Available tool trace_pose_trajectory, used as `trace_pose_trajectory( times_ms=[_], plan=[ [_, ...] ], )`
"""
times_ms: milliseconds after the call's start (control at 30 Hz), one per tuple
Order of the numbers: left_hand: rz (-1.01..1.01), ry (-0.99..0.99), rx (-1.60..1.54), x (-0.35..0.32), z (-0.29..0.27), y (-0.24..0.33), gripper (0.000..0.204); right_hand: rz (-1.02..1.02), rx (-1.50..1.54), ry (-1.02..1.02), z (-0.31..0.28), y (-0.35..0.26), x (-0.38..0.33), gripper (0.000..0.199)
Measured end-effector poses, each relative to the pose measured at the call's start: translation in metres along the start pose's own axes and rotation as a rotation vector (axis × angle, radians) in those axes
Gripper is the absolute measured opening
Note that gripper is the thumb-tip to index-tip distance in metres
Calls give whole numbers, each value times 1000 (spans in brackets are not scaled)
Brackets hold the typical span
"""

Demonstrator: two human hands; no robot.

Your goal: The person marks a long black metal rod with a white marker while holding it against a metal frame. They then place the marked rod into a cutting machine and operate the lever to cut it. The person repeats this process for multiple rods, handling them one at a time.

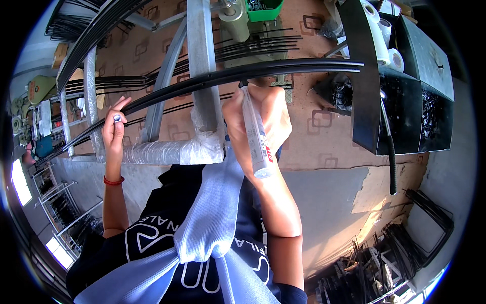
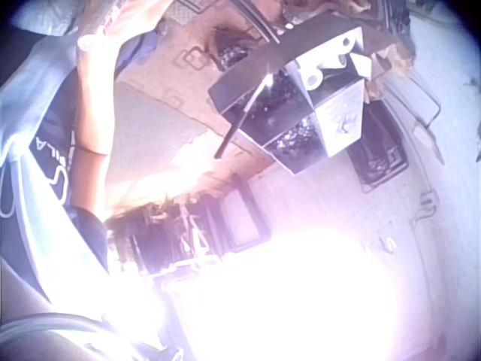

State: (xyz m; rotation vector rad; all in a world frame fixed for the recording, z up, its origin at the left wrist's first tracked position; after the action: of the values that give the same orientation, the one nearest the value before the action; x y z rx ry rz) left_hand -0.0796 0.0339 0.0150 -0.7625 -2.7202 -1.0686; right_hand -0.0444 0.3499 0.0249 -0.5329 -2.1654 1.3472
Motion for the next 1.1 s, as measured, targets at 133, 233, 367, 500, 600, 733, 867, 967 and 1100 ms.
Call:
trace_pose_trajectory(
  times_ms=[133,233,367,500,600,733,867,967,1100],
  plan=[
    [-22,1,2,-1,0,-1,31,2,-16,-12,2,-3,2,20],
    [-27,5,-8,-1,0,-2,32,-15,-51,-5,3,-6,4,19],
    [-25,5,-3,-2,-1,-3,32,38,-55,-13,3,-5,5,18],
    [-28,2,3,-2,-1,0,31,48,-23,20,-4,0,5,18],
    [-25,8,-2,0,0,0,30,39,-8,26,-7,1,2,19],
    [-26,10,-5,0,0,2,31,-2,0,26,-4,-6,1,19],
    [-12,6,6,0,-1,2,32,-22,-30,2,2,-7,3,18],
    [-12,5,10,2,-1,4,32,-21,-53,-15,3,-7,3,18],
    [-6,8,1,1,-2,3,32,-10,-68,-5,1,-2,2,16]
  ],
)
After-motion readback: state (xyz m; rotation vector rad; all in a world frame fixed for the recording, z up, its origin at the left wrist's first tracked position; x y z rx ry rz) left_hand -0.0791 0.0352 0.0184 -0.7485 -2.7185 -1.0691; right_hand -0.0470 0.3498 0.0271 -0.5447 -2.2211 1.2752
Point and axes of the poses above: each hand's wrist, its own x-axis towards the middle knuckle, its own z-axis out of the palm, y = z × x, the point moved 9 cm from there along x, towards the middle knuckle, and after that the axes turned 11 degrees about z, right-handed, at the moved point
